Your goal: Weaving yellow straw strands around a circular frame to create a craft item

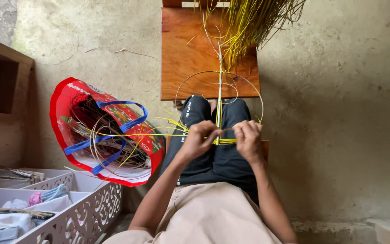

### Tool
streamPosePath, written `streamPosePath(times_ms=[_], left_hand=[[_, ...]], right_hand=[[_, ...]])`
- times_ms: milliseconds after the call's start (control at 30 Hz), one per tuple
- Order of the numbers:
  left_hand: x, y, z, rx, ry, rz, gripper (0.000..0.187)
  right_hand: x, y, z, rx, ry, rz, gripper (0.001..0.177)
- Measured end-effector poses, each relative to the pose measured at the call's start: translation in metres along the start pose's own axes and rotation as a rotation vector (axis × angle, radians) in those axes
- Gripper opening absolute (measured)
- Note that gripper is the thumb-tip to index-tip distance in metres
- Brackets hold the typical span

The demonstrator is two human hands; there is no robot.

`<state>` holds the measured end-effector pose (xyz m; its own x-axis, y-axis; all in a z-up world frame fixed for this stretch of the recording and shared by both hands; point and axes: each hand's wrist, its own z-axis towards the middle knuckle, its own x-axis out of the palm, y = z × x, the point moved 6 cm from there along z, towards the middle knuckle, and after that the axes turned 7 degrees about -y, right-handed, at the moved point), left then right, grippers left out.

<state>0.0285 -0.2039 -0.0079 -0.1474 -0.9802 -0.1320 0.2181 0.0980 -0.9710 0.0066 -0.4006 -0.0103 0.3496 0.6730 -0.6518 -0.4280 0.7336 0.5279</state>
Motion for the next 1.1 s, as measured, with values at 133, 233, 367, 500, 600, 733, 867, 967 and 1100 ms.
streamPosePath(times_ms=[133, 233, 367, 500, 600, 733, 867, 967, 1100], left_hand=[[-0.065, 0.012, 0.005, -0.217, -0.157, -0.295, 0.012], [-0.143, 0.039, -0.004, -0.308, -0.490, -0.397, 0.015], [-0.182, 0.054, -0.013, -0.245, -0.629, -0.553, 0.007], [-0.123, 0.025, -0.001, -0.208, -0.417, -0.018, 0.019], [-0.038, 0.007, 0.014, -0.057, -0.131, 0.039, 0.015], [0.031, -0.017, 0.013, 0.026, 0.061, 0.156, 0.018], [0.017, 0.006, 0.010, 0.140, 0.068, 0.555, 0.003], [-0.043, 0.046, 0.016, 0.038, -0.007, 0.816, 0.007], [-0.106, 0.067, 0.004, 0.222, -0.167, 1.190, 0.010]], right_hand=[[-0.021, -0.092, -0.027, 0.155, -0.049, -0.159, 0.015], [-0.051, -0.153, -0.058, 0.239, -0.078, -0.426, 0.005], [-0.091, -0.207, -0.090, 0.366, -0.149, -0.744, 0.012], [-0.107, -0.185, -0.057, 0.451, -0.218, -0.782, 0.045], [-0.054, -0.120, -0.031, 0.191, -0.188, -0.020, 0.016], [0.005, -0.022, -0.026, 0.750, 0.055, 0.866, 0.044], [-0.012, -0.086, -0.052, 1.117, -0.356, 1.453, 0.017], [-0.089, -0.183, -0.083, 1.192, -0.724, 1.643, 0.004], [-0.211, -0.266, -0.139, 1.058, -1.190, 1.370, 0.008]])
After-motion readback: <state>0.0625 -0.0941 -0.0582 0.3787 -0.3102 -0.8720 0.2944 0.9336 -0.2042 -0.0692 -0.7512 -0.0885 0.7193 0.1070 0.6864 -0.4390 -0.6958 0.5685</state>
